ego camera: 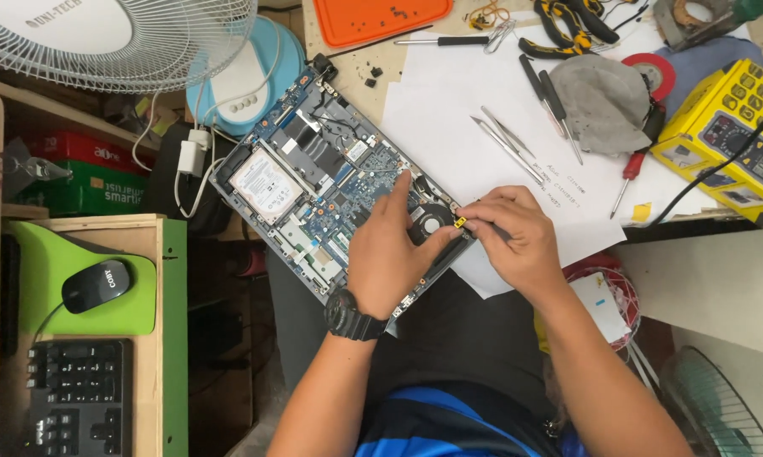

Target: The person works on the internal components of a disassembled laptop resting on their lap, using their hands to connect a small cable. They then pick up a smartphone and use it to view a reference image while continuing to adjust the laptop's internal wiring.

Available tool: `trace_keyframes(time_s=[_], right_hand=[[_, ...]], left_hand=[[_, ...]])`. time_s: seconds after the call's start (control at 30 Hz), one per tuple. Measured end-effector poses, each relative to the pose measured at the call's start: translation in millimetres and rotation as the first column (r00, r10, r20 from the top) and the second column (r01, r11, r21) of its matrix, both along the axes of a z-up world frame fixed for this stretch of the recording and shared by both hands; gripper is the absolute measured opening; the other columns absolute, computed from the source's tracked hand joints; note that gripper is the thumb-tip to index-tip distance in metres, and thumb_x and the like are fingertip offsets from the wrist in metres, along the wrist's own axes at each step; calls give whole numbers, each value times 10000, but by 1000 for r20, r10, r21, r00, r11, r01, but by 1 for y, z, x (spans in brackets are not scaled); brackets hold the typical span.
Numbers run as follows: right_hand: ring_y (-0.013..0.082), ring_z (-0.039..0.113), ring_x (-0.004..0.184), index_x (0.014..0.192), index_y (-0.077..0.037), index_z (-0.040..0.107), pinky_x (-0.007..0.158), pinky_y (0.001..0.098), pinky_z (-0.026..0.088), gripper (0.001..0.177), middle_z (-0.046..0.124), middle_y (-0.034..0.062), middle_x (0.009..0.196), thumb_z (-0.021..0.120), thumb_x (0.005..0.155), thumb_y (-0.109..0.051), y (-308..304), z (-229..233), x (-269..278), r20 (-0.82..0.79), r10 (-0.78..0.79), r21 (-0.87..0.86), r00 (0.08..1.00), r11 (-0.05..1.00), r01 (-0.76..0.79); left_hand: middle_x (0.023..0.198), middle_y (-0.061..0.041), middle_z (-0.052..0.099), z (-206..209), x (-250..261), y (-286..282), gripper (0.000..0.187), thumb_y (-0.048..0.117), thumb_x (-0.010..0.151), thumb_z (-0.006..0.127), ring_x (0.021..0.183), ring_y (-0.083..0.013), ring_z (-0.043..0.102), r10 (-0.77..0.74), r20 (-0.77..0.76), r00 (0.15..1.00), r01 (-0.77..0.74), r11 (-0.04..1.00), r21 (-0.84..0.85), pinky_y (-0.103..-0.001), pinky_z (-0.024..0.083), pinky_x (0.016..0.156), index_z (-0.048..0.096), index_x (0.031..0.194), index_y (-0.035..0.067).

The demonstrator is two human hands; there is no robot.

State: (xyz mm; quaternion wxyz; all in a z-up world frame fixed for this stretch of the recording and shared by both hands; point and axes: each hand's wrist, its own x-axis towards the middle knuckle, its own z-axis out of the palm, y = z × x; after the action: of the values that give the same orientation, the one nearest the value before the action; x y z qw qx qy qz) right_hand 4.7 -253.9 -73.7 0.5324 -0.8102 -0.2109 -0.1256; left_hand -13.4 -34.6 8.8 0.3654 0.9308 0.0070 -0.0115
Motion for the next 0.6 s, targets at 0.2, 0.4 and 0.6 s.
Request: trace_keyframes(time_s=[0.2, 0.4, 0.6], right_hand=[[260, 734, 1156, 1183, -120, 912, 1129, 451, 560, 168, 903, 74, 1109, 837, 1070, -20, -2, -2, 1, -8, 11, 1, 1000, 1000, -11], [254, 746, 1112, 1154, -104, 911, 1161, 467, 550, 179, 902, 84, 1075, 843, 1048, 23, -1, -3, 2, 10, 13, 22, 1000, 1000, -13], [252, 783, 1084, 1149, -106, 902, 1176, 469, 550, 169, 903, 76, 1049, 833, 1057, 17, -5, -4, 4, 12, 50, 20, 999, 999, -50]], left_hand=[[979, -216, 753, 0, 1, -2, 1026, 526, 910, 955, 788, -402, 821, 23, -4, 1000, -23, 1000, -12, -489, 642, 601, 587, 1641, -93], [986, -211, 756, 0, 2, -1, 1051, 549, 895, 956, 795, -403, 828, 20, -17, 1000, -20, 1000, -15, -490, 652, 618, 582, 1653, -75], [990, -208, 758, -1, 1, 0, 1066, 559, 889, 956, 805, -421, 831, 11, -1, 1000, -11, 1000, 8, -513, 658, 618, 575, 1659, -71]])
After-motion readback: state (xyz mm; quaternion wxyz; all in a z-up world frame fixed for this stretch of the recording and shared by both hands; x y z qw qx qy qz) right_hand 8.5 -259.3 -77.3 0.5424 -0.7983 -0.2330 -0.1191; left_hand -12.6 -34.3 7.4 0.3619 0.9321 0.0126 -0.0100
